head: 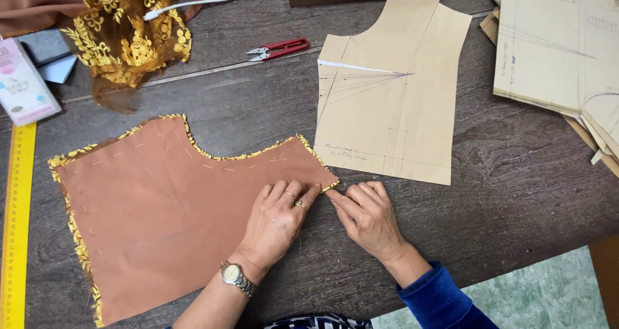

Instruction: The person aligns a brown fabric piece with a gold trim against a paper pattern on a work table. They smooth the fabric and pattern, then lift the pattern to compare the edges and markings with the fabric piece.

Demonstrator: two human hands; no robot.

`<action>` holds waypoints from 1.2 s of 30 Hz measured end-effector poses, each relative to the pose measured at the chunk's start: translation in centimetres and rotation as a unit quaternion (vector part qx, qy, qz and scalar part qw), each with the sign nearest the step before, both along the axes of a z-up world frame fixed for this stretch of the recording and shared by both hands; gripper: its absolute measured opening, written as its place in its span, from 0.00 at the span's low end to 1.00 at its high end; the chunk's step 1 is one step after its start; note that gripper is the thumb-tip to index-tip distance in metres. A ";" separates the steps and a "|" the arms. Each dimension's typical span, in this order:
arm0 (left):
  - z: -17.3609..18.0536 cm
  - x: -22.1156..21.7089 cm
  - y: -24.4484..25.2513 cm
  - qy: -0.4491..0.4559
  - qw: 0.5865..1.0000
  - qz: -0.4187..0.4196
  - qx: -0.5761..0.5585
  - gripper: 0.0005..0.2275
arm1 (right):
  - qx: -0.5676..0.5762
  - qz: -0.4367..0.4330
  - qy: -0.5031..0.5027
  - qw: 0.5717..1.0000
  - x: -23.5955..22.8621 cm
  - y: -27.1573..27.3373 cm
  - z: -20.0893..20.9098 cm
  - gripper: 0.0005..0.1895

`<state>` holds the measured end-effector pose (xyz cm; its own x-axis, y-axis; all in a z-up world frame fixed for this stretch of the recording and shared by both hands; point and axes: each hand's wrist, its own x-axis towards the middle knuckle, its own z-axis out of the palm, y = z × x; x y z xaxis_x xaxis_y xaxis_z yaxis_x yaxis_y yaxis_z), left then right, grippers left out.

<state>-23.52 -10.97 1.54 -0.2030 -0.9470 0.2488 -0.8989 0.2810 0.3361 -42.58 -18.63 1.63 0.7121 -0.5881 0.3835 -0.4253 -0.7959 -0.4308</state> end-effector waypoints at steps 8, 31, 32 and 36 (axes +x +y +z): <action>-0.8 -0.1 0.3 -0.011 1.000 -0.006 -0.007 0.10 | -0.007 -0.004 0.004 1.000 -0.1 0.0 -0.2 0.08; -0.5 0.0 0.1 -0.019 1.000 -0.014 0.009 0.11 | 0.002 -0.001 -0.063 0.998 0.1 0.0 0.3 0.05; -0.5 0.0 0.1 -0.019 1.000 -0.014 0.008 0.11 | 0.004 -0.002 -0.068 0.998 0.0 0.0 0.3 0.05; -0.5 0.0 0.1 -0.021 1.000 -0.011 0.013 0.12 | 0.004 -0.007 -0.089 0.996 -0.2 0.2 -0.2 0.05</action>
